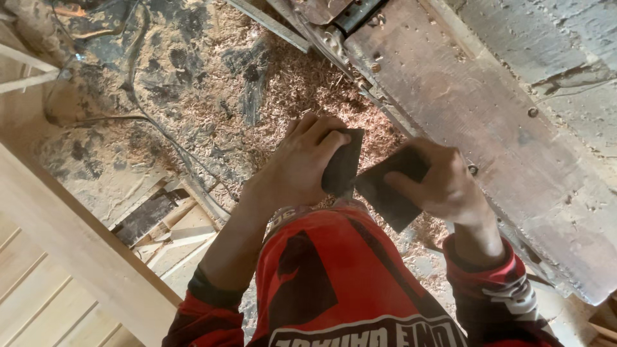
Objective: The person applies a beige filler paste to gaps and joints on a wooden furniture piece using a metal putty knife, then smooths the surface with a sanding block. The person works on several vertical and horizontal joints, repeatedly applying filler and sanding to level the surface.
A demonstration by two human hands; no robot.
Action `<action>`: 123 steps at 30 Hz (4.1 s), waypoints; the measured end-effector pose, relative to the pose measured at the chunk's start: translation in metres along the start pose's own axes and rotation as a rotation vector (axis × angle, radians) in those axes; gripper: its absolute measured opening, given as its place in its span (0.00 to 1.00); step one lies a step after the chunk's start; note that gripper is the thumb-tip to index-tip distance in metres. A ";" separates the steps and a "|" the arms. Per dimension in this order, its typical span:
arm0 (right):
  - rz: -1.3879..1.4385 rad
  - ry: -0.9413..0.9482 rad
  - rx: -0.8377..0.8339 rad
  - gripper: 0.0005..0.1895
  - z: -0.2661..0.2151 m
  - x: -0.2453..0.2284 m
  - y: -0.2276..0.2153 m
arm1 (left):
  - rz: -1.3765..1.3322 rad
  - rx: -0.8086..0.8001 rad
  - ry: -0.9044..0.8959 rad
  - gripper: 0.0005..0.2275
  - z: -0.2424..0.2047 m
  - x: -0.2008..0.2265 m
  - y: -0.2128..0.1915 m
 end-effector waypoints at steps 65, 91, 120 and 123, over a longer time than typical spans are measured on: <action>-0.125 -0.554 0.168 0.30 0.483 -0.143 0.107 | -0.937 0.644 -0.127 0.26 -0.044 -0.390 -0.189; 1.373 0.492 -0.040 0.14 0.734 0.014 0.241 | -1.710 0.754 0.130 0.42 -0.025 -0.657 -0.354; -0.269 -0.486 0.248 0.20 0.873 -0.236 0.155 | -0.863 0.594 -0.279 0.29 -0.032 -0.697 -0.482; -0.263 -0.478 0.275 0.21 0.879 -0.233 0.144 | -0.905 0.616 -0.265 0.30 -0.023 -0.698 -0.483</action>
Point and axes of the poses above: each hand's wrist, its own z-axis towards the middle knuckle, its own y-axis out of the palm, x = y × z, the point moved 8 cm from there along z, towards the middle knuckle, and after that the axes turned 9 degrees about -x, right-handed, at the moved point
